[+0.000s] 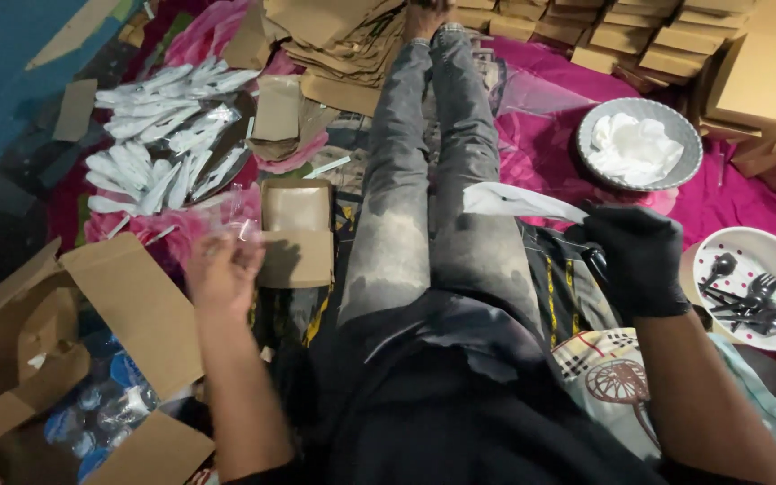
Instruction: Folding a cardboard box and then assembling a cutlery kit by placing a napkin and a plastic spoon into a plastic bag and sealing it.
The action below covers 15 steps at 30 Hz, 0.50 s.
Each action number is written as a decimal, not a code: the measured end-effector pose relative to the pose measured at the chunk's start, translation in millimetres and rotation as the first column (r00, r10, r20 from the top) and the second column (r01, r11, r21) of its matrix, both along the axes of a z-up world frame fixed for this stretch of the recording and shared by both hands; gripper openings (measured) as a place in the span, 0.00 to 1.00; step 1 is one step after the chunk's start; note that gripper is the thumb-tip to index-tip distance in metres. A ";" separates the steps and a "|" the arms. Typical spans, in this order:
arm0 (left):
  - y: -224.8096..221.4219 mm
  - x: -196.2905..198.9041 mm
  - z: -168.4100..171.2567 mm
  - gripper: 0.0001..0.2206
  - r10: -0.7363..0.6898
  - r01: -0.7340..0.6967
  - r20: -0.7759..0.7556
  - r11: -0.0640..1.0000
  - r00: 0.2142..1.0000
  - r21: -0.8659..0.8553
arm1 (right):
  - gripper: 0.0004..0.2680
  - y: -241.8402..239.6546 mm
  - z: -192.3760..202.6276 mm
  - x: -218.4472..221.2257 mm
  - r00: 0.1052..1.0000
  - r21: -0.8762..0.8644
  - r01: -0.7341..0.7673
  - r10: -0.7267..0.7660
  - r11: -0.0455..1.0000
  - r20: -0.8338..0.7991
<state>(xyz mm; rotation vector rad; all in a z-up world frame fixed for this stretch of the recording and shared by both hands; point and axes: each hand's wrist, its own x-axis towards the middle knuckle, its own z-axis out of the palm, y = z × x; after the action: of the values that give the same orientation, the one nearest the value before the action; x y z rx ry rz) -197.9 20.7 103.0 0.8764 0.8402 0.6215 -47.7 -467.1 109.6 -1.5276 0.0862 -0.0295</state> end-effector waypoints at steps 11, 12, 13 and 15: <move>-46.6 31.0 -42.2 0.09 -0.242 0.247 0.199 0.969 0.950 -0.001 | 0.06 9.7 5.0 -5.6 0.997 -0.149 -0.069 0.075 0.987 0.036; -56.1 34.9 -30.0 0.07 -0.290 0.292 0.218 0.956 0.932 0.025 | 0.06 14.5 7.9 -7.3 0.999 -0.093 -0.014 0.010 0.996 -0.037; -62.5 37.0 -25.0 0.07 -0.282 0.283 0.219 0.959 0.934 0.029 | 0.06 18.9 10.3 -8.5 0.999 -0.089 -0.022 0.019 0.996 -0.035; -77.0 43.3 -17.3 0.03 -0.246 0.255 0.159 0.966 0.956 -0.038 | 0.02 25.0 14.9 -13.4 0.997 -0.169 -0.072 0.076 0.983 0.014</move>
<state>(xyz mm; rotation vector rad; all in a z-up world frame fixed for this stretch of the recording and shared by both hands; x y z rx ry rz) -154.7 -56.2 85.7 0.8540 0.5932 0.4331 -61.0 -442.0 124.5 -1.6978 0.0109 0.0073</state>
